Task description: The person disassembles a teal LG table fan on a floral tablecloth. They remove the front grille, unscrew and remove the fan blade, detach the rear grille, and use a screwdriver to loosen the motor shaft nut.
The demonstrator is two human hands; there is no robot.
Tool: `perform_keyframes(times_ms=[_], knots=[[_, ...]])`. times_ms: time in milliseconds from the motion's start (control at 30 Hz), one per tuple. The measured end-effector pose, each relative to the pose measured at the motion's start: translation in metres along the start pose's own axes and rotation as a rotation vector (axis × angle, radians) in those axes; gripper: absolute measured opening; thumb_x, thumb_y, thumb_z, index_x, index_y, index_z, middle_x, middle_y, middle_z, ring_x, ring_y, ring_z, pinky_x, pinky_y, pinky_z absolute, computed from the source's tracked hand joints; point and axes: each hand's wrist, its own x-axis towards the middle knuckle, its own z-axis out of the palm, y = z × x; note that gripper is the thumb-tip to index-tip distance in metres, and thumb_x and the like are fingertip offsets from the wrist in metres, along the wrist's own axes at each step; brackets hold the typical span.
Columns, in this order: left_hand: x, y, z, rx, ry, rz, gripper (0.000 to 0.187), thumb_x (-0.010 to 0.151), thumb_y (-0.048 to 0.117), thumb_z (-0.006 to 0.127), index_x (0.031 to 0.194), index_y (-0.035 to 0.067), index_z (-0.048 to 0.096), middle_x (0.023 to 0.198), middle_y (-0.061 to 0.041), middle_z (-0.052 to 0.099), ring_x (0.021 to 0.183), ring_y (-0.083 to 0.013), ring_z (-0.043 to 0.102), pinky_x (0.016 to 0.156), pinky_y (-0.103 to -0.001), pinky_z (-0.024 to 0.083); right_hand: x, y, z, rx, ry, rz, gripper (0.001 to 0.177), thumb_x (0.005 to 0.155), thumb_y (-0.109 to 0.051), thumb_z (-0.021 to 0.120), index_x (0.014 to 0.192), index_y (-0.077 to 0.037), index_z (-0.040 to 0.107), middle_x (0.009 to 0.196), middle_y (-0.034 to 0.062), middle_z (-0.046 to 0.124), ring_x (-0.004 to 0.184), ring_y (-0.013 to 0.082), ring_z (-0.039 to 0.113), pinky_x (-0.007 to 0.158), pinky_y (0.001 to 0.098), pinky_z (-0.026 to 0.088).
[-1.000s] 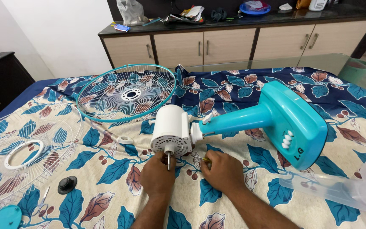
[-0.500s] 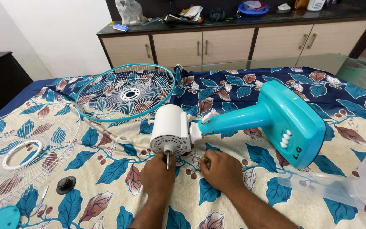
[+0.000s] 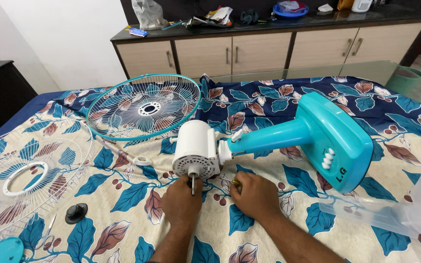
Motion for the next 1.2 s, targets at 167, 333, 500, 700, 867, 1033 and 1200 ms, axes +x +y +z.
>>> perform_keyframes(times_ms=[167, 333, 500, 700, 867, 1033, 1200], knots=[[-0.001, -0.004, 0.002, 0.012, -0.005, 0.003, 0.031, 0.086, 0.041, 0.068, 0.086, 0.011, 0.075, 0.080, -0.014, 0.074, 0.074, -0.0373, 0.070, 0.067, -0.050, 0.053, -0.001, 0.000, 0.000, -0.006, -0.007, 0.014, 0.020, 0.081, -0.031, 0.071, 0.079, -0.012, 0.068, 0.075, 0.0094, 0.072, 0.069, 0.0322, 0.071, 0.061, 0.0477, 0.056], [0.000, -0.010, 0.011, 0.047, 0.023, 0.058, 0.031, 0.085, 0.040, 0.068, 0.084, 0.010, 0.073, 0.080, -0.015, 0.073, 0.075, -0.0398, 0.070, 0.070, -0.052, 0.053, 0.000, 0.000, 0.000, -0.007, 0.022, 0.005, 0.019, 0.082, -0.030, 0.070, 0.079, -0.012, 0.068, 0.077, 0.0098, 0.073, 0.070, 0.0343, 0.071, 0.062, 0.0496, 0.055], [0.003, -0.018, 0.008, -0.036, -0.093, 0.223, 0.027, 0.088, 0.034, 0.065, 0.093, 0.008, 0.072, 0.095, -0.015, 0.073, 0.089, -0.0393, 0.069, 0.079, -0.054, 0.052, -0.001, -0.001, 0.000, -0.006, 0.042, -0.007, 0.020, 0.081, -0.031, 0.070, 0.079, -0.011, 0.067, 0.077, 0.0102, 0.072, 0.071, 0.0350, 0.070, 0.062, 0.0501, 0.055], [-0.005, -0.048, -0.032, -0.165, -0.231, 0.453, 0.023, 0.089, 0.027, 0.069, 0.094, 0.006, 0.076, 0.099, -0.014, 0.071, 0.099, -0.0341, 0.066, 0.086, -0.046, 0.052, -0.005, 0.003, 0.003, -0.011, 0.050, -0.038, 0.018, 0.081, -0.030, 0.071, 0.079, -0.012, 0.067, 0.078, 0.0097, 0.072, 0.072, 0.0340, 0.071, 0.062, 0.0492, 0.055], [-0.011, -0.100, -0.087, -0.011, 0.001, 0.209, 0.022, 0.087, 0.030, 0.070, 0.096, 0.011, 0.077, 0.099, -0.010, 0.074, 0.094, -0.0315, 0.068, 0.083, -0.043, 0.053, -0.008, 0.004, 0.004, -0.011, 0.083, -0.105, 0.017, 0.080, -0.029, 0.071, 0.078, -0.013, 0.068, 0.077, 0.0088, 0.072, 0.071, 0.0336, 0.070, 0.061, 0.0490, 0.054], [-0.016, -0.176, -0.146, 0.230, 0.218, -0.006, 0.026, 0.092, 0.035, 0.068, 0.097, 0.012, 0.079, 0.094, -0.014, 0.074, 0.090, -0.0380, 0.069, 0.081, -0.048, 0.054, -0.013, 0.006, 0.005, -0.039, 0.067, -0.195, 0.016, 0.076, -0.028, 0.072, 0.078, -0.013, 0.067, 0.073, 0.0078, 0.070, 0.069, 0.0328, 0.069, 0.061, 0.0493, 0.053], [-0.026, -0.235, -0.173, 0.283, 0.170, -0.168, 0.026, 0.093, 0.035, 0.067, 0.100, 0.013, 0.079, 0.095, -0.014, 0.075, 0.088, -0.0363, 0.071, 0.078, -0.048, 0.055, -0.015, 0.004, -0.001, -0.046, 0.059, -0.315, 0.018, 0.077, -0.028, 0.075, 0.077, -0.012, 0.067, 0.071, 0.0083, 0.069, 0.066, 0.0329, 0.068, 0.058, 0.0482, 0.052]])
